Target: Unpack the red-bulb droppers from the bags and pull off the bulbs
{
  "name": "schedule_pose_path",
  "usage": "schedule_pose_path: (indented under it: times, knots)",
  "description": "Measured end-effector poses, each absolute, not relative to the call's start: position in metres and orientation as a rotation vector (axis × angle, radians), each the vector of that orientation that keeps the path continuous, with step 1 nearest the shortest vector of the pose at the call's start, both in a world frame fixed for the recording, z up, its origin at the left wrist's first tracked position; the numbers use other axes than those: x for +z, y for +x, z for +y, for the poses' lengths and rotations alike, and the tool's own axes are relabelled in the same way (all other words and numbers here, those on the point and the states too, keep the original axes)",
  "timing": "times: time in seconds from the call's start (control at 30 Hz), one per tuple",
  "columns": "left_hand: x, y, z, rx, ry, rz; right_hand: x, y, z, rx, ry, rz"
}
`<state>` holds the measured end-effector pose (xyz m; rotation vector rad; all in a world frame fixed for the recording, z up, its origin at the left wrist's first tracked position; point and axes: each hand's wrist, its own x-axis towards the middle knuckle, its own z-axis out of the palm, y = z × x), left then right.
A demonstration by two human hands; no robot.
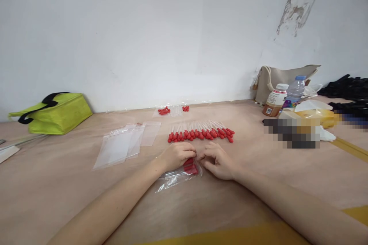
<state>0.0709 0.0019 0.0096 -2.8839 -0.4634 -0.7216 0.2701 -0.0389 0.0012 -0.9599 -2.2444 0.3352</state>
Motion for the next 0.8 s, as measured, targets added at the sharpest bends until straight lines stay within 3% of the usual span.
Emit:
schedule_pose_path:
  times: [0.2, 0.33, 0.8]
  knots:
    - [0.011, 0.067, -0.001, -0.668, -2.907, -0.543, -0.003, 0.275, -0.024, -0.402, -0.541, -2.407]
    - [0.011, 0.066, -0.001, -0.673, -2.917, -0.544, -0.004, 0.271, -0.019, -0.677, -0.46, -2.372]
    - [0.015, 0.067, -0.002, -0.41, -2.793, -0.333, -0.006, 0.269, -0.017, -0.716, -0.441, -2.461]
